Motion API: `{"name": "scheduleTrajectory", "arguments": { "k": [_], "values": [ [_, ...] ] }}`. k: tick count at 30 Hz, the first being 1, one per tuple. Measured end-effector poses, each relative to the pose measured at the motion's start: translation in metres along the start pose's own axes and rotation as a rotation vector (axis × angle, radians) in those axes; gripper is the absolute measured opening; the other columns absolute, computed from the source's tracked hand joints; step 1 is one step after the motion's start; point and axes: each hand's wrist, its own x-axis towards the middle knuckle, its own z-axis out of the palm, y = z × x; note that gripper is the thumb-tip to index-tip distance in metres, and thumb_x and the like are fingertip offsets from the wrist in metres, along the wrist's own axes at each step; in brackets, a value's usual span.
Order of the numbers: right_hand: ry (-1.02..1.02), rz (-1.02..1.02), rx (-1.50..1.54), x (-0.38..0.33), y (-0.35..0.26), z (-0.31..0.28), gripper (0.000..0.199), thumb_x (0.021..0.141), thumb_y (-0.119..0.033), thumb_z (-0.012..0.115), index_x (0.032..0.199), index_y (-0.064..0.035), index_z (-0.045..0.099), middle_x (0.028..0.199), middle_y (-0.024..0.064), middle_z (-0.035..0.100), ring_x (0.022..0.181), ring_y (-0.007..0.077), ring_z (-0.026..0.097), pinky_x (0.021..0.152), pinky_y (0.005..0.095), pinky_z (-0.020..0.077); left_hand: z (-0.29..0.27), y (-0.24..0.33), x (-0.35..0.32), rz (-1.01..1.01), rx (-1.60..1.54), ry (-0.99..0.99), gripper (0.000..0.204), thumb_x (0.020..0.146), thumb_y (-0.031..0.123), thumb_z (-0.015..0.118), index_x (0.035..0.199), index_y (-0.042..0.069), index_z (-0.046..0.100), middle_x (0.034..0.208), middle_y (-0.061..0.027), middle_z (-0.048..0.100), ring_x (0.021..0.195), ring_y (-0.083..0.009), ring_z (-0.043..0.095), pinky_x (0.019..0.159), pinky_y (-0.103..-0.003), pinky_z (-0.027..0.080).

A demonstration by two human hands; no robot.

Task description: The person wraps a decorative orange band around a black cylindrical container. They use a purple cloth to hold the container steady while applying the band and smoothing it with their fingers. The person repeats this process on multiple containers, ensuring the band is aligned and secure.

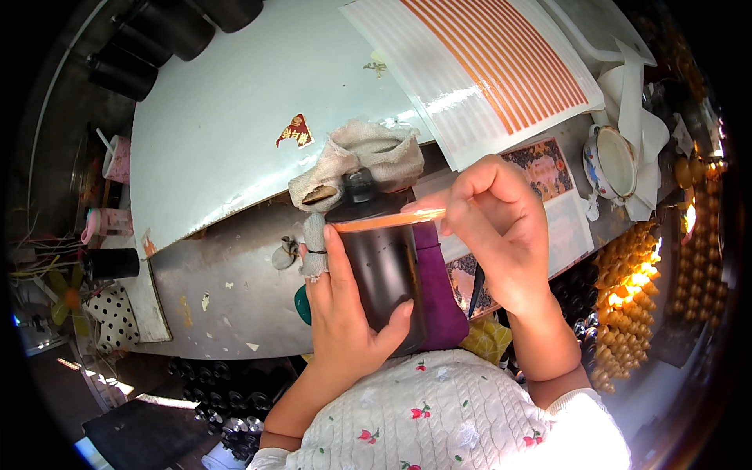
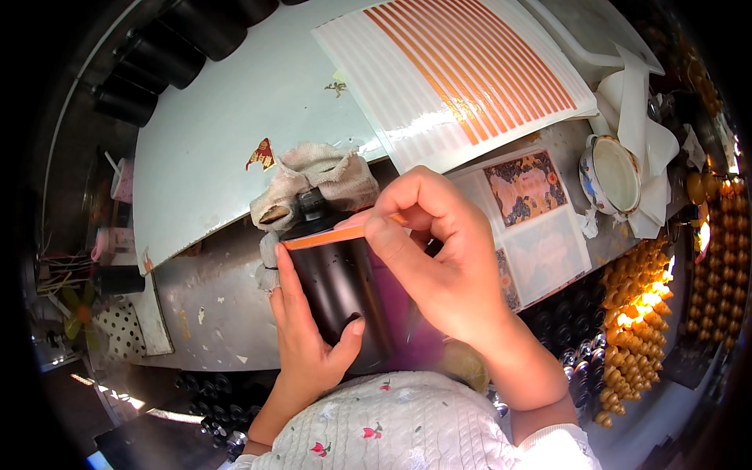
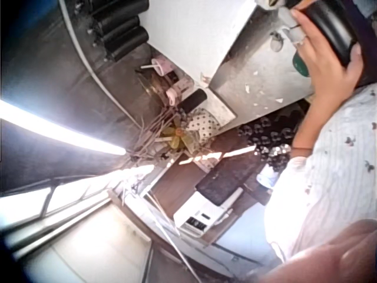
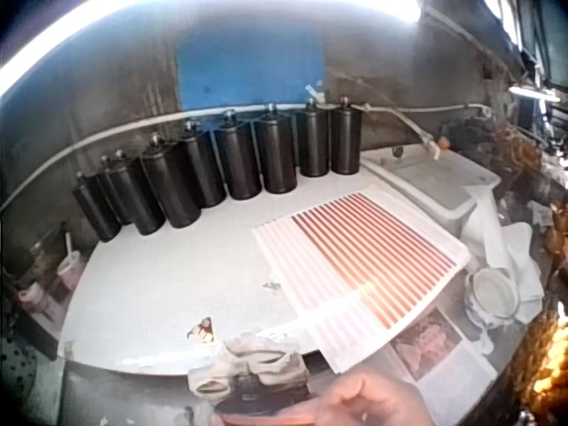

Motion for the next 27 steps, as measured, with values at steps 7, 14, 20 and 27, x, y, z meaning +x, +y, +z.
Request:
{"name": "scheduleTrajectory", "arguments": {
  "k": [7, 14, 20, 27],
  "values": [
    [0.118, 0.072, 0.056, -0.008, 0.021, -0.006, 0.006, 0.097, -0.005, 0.06, 0.092, -0.0045, 0.056, 0.088, 0.0019, 0.069, 0.072, 0.0012, 0.053, 0.062, 0.018, 0.0395, 0.003, -0.002, 0.003, 0.106, 0.146, 0.068, 0.099, 0.081, 0.033, 0.071, 0.151, -0.015, 0.021, 0.133, -0.0319, 0.047, 0.126, -0.0468, 0.043, 0.115, -0.068, 0.007],
    [0.094, 0.204, 0.205, -0.002, 0.022, -0.013, 0.005, 0.097, -0.008, 0.062, 0.096, -0.0043, 0.059, 0.083, -0.0005, 0.065, 0.074, 0.0034, 0.055, 0.066, 0.0183, 0.0423, 0.001, 0.03, 0.018, 0.323, 0.511, -0.021, 0.061, 0.087, 0.019, 0.055, 0.147, 0.009, 0.051, 0.129, -0.0127, 0.058, 0.144, -0.047, 0.029, 0.111, -0.071, -0.01],
    [0.099, 0.147, 0.169, -0.003, 0.033, -0.006, 0.008, 0.095, -0.011, 0.066, 0.094, -0.0064, 0.059, 0.093, -0.0003, 0.068, 0.079, 0.0016, 0.056, 0.064, 0.0176, 0.0412, 0.009, 0.012, -0.004, -0.016, 0.136, -0.045, 0.114, 0.077, 0.037, 0.082, 0.159, 0.002, 0.011, 0.156, -0.0283, 0.02, 0.144, -0.0437, 0.019, 0.118, -0.057, 0.009],
    [0.052, -0.005, -0.008, 0.002, 0.029, 0.009, 0.007, 0.092, -0.01, 0.069, 0.092, -0.0069, 0.062, 0.091, -0.0038, 0.066, 0.077, 0.0001, 0.054, 0.058, 0.0165, 0.0354, 0.031, -0.045, -0.006, -0.018, -0.663, 0.103, 0.112, 0.08, 0.032, 0.079, 0.155, -0.003, 0.003, 0.152, -0.0246, 0.029, 0.138, -0.0336, 0.036, 0.115, -0.046, 0.029]
  ]
}}
